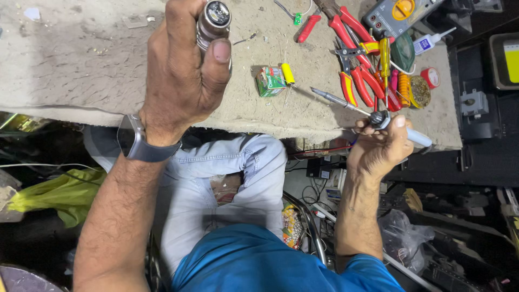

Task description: The person strips wires, solders them to a lightbulb base, applies glue, and wraps the assembly with electrical tape. The person uses a soldering iron, wire strippers, a screwdriver, and electrical tape to complete the assembly.

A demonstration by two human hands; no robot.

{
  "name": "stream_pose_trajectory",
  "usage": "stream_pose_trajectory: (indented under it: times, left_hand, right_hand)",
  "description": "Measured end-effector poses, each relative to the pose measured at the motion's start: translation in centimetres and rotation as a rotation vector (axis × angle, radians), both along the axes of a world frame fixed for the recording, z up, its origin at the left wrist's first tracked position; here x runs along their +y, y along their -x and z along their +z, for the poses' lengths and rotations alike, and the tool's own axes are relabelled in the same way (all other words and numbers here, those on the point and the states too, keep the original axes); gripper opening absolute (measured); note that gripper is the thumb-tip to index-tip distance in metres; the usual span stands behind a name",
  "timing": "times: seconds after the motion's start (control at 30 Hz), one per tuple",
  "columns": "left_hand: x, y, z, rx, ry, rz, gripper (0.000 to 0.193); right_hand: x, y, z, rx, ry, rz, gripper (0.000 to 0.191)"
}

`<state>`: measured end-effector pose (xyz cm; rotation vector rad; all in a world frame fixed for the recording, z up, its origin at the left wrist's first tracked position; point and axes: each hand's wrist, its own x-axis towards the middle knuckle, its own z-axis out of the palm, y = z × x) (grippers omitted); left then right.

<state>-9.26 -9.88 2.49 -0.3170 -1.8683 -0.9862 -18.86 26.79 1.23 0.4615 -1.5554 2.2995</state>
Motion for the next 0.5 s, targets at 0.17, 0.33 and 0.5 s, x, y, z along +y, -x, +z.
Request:
stream_pose_trajectory:
  times: [0.17, 0.33, 0.5]
  left_hand:
    - [0.0, 0.0, -0.3, -0.016, 0.000, 0.004, 0.032]
    - [0.1, -0.1, -0.3, -0.018, -0.008, 0.001, 0.032]
    - [0.1, -0.2, -0.2, -0.023, -0.015, -0.010, 0.032]
  right_hand:
    - [-0.5, -0.3, -0.1, 0.020, -0.089, 0.000, 0.030]
    - [-1.1, -0.4, 0.3, 0.017, -0.086, 0.023, 0.030]
    - [-1.4, -0.3, 0.3, 0.003, -0.092, 0.030, 0.031]
